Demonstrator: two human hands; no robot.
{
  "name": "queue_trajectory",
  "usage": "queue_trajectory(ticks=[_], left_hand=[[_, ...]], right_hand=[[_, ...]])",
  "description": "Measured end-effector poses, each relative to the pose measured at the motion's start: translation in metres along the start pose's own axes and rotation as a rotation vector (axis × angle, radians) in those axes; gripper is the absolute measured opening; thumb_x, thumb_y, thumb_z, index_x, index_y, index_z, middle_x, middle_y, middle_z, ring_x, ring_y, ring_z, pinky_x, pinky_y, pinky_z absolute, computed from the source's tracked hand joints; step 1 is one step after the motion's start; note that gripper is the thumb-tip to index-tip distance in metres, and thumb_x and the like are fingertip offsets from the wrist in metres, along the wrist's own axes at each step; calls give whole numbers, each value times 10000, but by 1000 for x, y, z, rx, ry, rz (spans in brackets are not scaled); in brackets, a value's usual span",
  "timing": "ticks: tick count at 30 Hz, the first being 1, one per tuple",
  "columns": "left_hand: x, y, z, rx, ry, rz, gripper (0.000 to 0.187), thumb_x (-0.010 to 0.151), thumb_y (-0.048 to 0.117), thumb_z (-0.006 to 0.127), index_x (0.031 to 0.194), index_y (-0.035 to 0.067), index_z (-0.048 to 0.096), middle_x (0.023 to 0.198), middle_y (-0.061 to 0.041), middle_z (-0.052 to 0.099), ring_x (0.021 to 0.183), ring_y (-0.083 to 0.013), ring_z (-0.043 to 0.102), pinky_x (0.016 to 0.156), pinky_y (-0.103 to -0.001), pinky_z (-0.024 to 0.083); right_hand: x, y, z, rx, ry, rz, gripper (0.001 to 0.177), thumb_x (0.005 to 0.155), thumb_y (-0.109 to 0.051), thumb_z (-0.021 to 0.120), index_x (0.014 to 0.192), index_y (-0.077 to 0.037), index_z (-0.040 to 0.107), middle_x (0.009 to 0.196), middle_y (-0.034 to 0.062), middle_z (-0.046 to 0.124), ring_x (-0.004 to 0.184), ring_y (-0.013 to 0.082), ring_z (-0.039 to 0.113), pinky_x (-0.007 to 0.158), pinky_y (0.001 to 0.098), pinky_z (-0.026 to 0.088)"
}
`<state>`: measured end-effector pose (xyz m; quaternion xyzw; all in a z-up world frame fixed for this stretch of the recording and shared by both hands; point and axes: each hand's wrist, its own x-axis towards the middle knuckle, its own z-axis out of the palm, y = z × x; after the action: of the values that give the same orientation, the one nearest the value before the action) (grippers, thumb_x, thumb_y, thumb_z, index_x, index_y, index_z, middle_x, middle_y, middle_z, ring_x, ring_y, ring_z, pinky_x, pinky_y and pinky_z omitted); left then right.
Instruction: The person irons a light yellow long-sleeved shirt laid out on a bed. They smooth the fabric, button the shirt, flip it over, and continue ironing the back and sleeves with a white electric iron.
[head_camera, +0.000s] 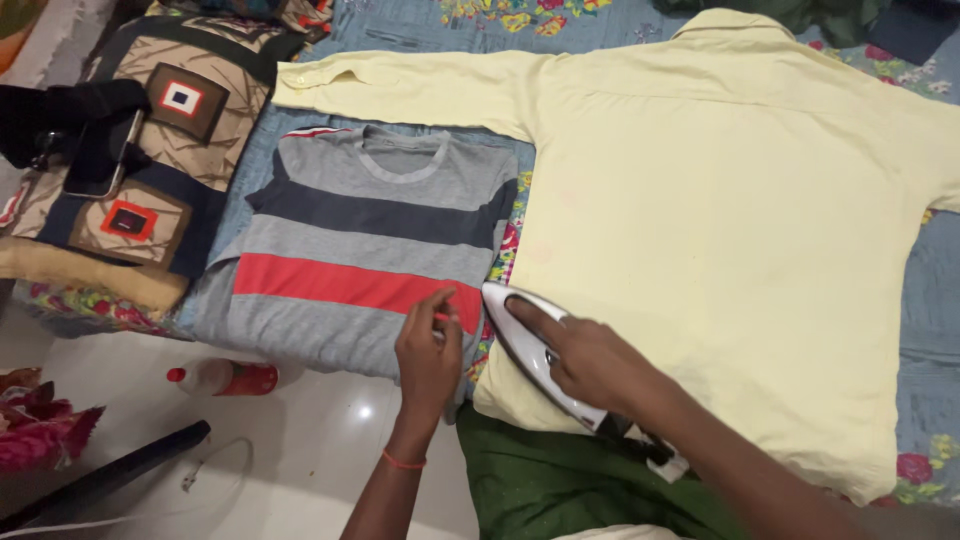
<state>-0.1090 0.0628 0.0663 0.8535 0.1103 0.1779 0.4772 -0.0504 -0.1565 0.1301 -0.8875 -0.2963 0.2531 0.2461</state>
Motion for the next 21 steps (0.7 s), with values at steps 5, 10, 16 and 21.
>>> queue_trajectory(ticks=[5, 10, 16, 21], left_hand=[[22, 2, 0, -148, -60, 20, 243, 948, 58, 589, 1148, 18, 721, 1077, -104, 773, 956, -166, 756, 745, -298, 591], [31, 0, 33, -215, -181, 14, 233, 959, 71, 597, 1142, 18, 731, 1051, -101, 804, 954, -168, 778, 826, -292, 596], [0, 15, 97, 92, -315, -186, 436, 1009, 156, 540, 1440, 115, 597, 993, -245, 748, 926, -351, 743, 874, -428, 544], [-31, 7, 131, -26, -221, 287, 578, 959, 22, 484, 1534, -11, 428, 1498, -311, 499, 1412, -460, 470, 1133, -491, 405]], right_hand=[[-53, -28, 34, 22, -186, -29, 916, 831, -25, 559, 1627, -347, 240, 1044, 264, 642, 845, 465, 663, 805, 537, 529], [-99, -39, 53, 46, -241, 25, 913, 851, -33, 537, 1645, -345, 214, 1143, 246, 610, 911, 450, 656, 832, 518, 524], [-137, 7, 30, 417, 163, 161, 895, 786, -32, 577, 1609, -225, 283, 1066, 169, 652, 893, 345, 694, 860, 427, 532], [-115, 24, 32, 741, 190, 284, 877, 856, -29, 556, 1658, -208, 249, 1417, 31, 543, 648, 225, 683, 656, 363, 626]])
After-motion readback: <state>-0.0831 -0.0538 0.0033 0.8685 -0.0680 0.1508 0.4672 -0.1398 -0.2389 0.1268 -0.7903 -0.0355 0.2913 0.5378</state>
